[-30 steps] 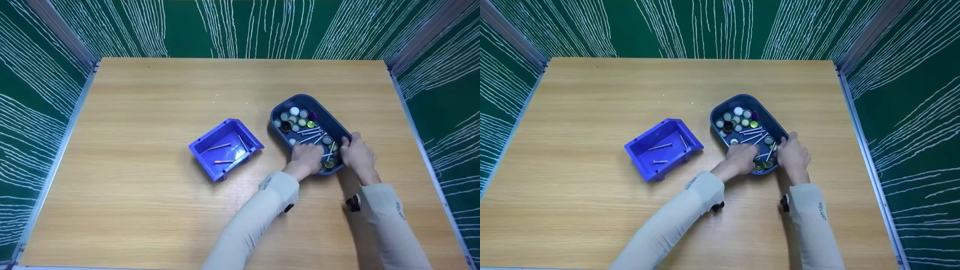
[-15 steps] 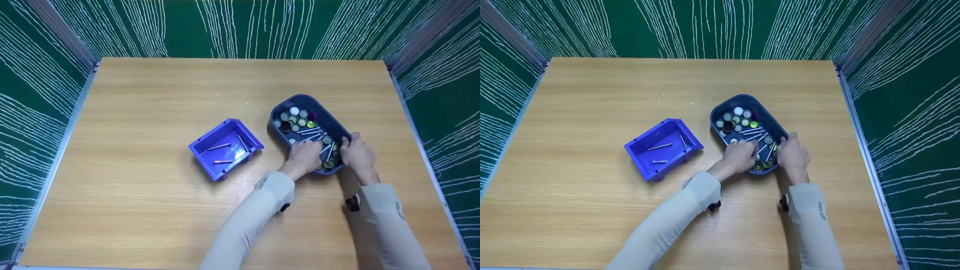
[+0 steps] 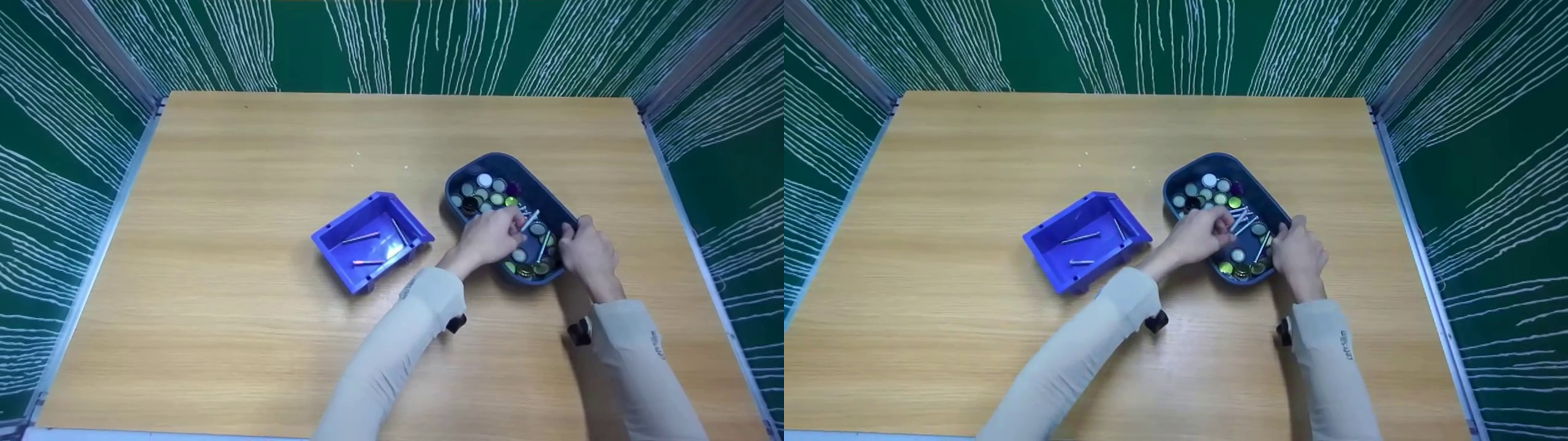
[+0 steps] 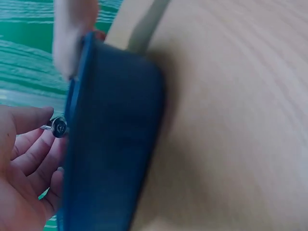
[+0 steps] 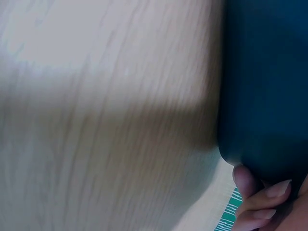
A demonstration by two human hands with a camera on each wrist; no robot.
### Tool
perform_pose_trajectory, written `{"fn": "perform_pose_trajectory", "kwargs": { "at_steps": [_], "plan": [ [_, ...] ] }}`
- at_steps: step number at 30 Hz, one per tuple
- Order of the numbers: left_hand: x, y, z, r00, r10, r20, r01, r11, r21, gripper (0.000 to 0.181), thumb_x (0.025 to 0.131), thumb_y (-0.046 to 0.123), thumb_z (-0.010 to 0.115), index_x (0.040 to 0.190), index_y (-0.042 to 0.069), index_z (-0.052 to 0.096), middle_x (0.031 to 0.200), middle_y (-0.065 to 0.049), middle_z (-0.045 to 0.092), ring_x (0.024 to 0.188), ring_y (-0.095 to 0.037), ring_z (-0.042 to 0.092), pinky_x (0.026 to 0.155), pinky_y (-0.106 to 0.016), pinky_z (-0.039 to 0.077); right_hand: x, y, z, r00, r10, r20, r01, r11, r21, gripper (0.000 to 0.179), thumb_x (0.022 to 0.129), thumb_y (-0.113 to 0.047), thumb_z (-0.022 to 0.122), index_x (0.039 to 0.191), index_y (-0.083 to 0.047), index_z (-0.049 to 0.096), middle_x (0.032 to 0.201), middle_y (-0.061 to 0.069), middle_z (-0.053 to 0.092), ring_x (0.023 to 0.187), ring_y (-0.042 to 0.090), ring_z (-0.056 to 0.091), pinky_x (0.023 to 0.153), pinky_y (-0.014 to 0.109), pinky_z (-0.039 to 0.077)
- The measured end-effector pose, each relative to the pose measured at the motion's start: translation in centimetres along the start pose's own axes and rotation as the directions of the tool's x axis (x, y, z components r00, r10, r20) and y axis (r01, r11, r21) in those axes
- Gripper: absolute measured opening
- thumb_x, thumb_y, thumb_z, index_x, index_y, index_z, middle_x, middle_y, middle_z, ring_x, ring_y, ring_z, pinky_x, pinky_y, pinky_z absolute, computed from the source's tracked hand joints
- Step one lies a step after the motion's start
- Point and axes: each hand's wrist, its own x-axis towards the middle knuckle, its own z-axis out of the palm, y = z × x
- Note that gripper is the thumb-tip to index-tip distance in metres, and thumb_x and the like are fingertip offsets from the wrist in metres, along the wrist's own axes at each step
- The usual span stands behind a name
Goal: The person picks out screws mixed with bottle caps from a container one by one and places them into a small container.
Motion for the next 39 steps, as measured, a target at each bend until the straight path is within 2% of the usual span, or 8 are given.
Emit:
{"fn": "perform_pose_trajectory", "kwargs": {
  "at_steps": [6, 12, 15, 21, 27, 33, 39],
  "plan": [
    [-0.5, -0.5, -2.4, 0.999, -0.007, -0.053, 0.004, 0.998, -0.061, 0.018, 0.092, 0.027, 0.068, 0.108, 0.021, 0.063, 0.094, 0.011, 0.068, 0.087, -0.004, 0.062, 0.078, -0.022, 0.048, -0.1, 0.2, 0.1, 1.000, 0.002, 0.008, -0.002, 1.000, 0.004, 0.056, 0.104, -0.046, 0.022, 0.124, 0.004, 0.040, 0.116, 0.040, 0.054, 0.107, 0.057, 0.053, 0.080, 0.061, 0.042],
    [-1.6, -1.6, -4.9, 0.994, 0.037, -0.102, -0.045, 0.996, -0.071, 0.017, 0.091, 0.024, 0.068, 0.106, 0.017, 0.063, 0.091, 0.007, 0.067, 0.083, -0.006, 0.061, 0.076, -0.023, 0.046, -0.3, 0.5, 0.4, 1.000, 0.003, 0.026, -0.004, 1.000, 0.004, 0.058, 0.104, -0.046, 0.021, 0.126, 0.004, 0.039, 0.115, 0.039, 0.054, 0.107, 0.056, 0.053, 0.081, 0.061, 0.041],
    [-2.2, -2.1, -6.2, 0.992, 0.038, -0.121, -0.047, 0.996, -0.073, 0.019, 0.091, 0.024, 0.068, 0.107, 0.015, 0.063, 0.091, 0.005, 0.067, 0.082, -0.007, 0.060, 0.075, -0.024, 0.045, -0.4, 0.5, 0.6, 1.000, 0.000, 0.010, 0.000, 1.000, 0.003, 0.056, 0.104, -0.045, 0.022, 0.125, 0.004, 0.039, 0.116, 0.040, 0.054, 0.107, 0.057, 0.053, 0.080, 0.061, 0.041],
    [-3.3, -3.2, -8.6, 0.988, -0.014, -0.156, 0.002, 0.997, -0.074, 0.020, 0.091, 0.024, 0.068, 0.109, 0.015, 0.064, 0.092, 0.003, 0.070, 0.081, -0.011, 0.062, 0.076, -0.026, 0.046, -0.4, 0.6, 0.6, 0.999, -0.012, -0.036, 0.012, 1.000, 0.001, 0.052, 0.104, -0.043, 0.024, 0.122, 0.002, 0.042, 0.117, 0.043, 0.055, 0.106, 0.058, 0.055, 0.075, 0.060, 0.043],
    [-4.1, -4.9, -10.3, 0.975, -0.067, -0.211, 0.053, 0.996, -0.074, 0.020, 0.090, 0.022, 0.069, 0.107, 0.013, 0.065, 0.092, 0.001, 0.071, 0.081, -0.015, 0.064, 0.075, -0.030, 0.049, -0.2, 0.6, 0.4, 1.000, -0.018, -0.023, 0.019, 1.000, 0.008, 0.055, 0.104, -0.045, 0.024, 0.123, 0.003, 0.041, 0.116, 0.041, 0.055, 0.106, 0.058, 0.054, 0.076, 0.060, 0.042],
    [-5.5, -7.1, -11.7, 0.979, -0.077, -0.190, 0.080, 0.997, 0.012, 0.017, 0.091, 0.021, 0.067, 0.105, 0.012, 0.063, 0.089, 0.001, 0.065, 0.081, -0.018, 0.062, 0.075, -0.035, 0.051, -0.2, 0.3, 0.3, 1.000, -0.022, -0.019, 0.022, 1.000, 0.016, 0.055, 0.104, -0.045, 0.023, 0.122, 0.003, 0.042, 0.114, 0.039, 0.056, 0.105, 0.056, 0.054, 0.077, 0.059, 0.042],
    [-7.0, -9.0, -12.3, 0.976, -0.156, -0.155, 0.168, 0.984, 0.065, 0.015, 0.089, 0.018, 0.066, 0.101, 0.011, 0.062, 0.088, -0.001, 0.065, 0.082, -0.021, 0.062, 0.077, -0.040, 0.053, -0.1, 0.2, 0.1, 1.000, -0.028, -0.013, 0.028, 0.999, 0.014, 0.055, 0.104, -0.045, 0.023, 0.121, 0.003, 0.041, 0.111, 0.037, 0.056, 0.103, 0.055, 0.055, 0.076, 0.058, 0.042]
  ]
}}
